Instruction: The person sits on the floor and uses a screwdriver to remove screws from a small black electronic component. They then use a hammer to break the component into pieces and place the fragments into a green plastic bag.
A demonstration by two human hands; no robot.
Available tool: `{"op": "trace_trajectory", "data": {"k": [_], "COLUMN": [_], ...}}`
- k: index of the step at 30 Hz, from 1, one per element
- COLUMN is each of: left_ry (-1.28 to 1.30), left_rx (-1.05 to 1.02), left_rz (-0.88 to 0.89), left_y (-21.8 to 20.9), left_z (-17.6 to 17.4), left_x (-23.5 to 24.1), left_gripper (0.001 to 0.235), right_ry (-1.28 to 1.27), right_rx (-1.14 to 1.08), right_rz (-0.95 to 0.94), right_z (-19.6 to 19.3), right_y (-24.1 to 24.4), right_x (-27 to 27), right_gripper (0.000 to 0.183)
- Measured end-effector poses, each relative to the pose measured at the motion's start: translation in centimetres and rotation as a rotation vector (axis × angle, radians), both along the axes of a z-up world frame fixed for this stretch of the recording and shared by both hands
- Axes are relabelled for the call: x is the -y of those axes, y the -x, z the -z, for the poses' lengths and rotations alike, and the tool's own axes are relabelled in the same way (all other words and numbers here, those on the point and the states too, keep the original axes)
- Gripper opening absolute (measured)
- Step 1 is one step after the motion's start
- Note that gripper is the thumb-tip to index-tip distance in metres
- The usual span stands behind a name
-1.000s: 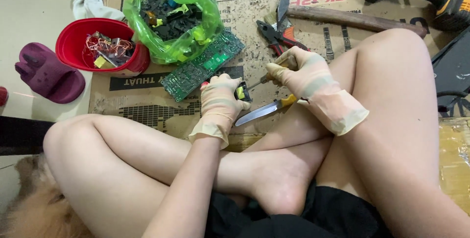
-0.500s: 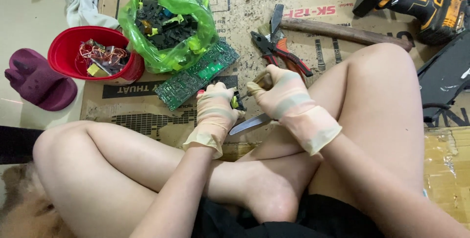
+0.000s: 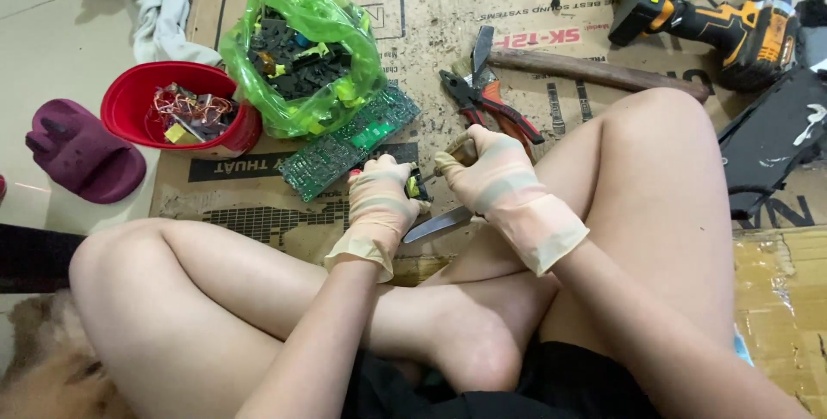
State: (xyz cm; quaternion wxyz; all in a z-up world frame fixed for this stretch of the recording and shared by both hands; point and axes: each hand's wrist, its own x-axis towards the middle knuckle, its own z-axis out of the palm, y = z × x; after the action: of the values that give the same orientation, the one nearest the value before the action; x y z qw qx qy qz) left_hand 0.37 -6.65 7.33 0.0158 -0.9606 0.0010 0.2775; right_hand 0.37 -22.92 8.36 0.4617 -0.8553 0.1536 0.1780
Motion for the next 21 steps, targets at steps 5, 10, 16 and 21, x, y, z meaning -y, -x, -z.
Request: {"op": "trace_trajectory", "data": {"k": [5, 10, 16, 21], "left_ry": [0.014, 0.145, 0.830, 1.027], "left_rx": [0.028, 0.054, 0.332, 0.403], "left_rz": [-0.014, -0.093, -0.393, -0.499], "left_y": [0.0, 0.8, 2.7, 2.9], "left_z": [0.7, -1.5, -0.8, -0.1], "left_x": [-0.2, -0.6, -0.7, -0.7], "left_gripper": [0.065, 0.060, 0.068, 0.069], "right_ry": [0.041, -0.337, -0.684, -0.538], "right_rx": [0.021, 0.159, 0.395, 0.444], "right_rz": [-0.028, 0.140, 0.375, 0.365], "right_z": [0.1, -1.8, 0.6, -1.3], "right_y": [-0.8, 1.0, 0.7, 2.6], "right_x": [-0.2, 2.3, 6.3, 5.9], "right_gripper": [0.022, 0.023, 0.021, 0.014]}}
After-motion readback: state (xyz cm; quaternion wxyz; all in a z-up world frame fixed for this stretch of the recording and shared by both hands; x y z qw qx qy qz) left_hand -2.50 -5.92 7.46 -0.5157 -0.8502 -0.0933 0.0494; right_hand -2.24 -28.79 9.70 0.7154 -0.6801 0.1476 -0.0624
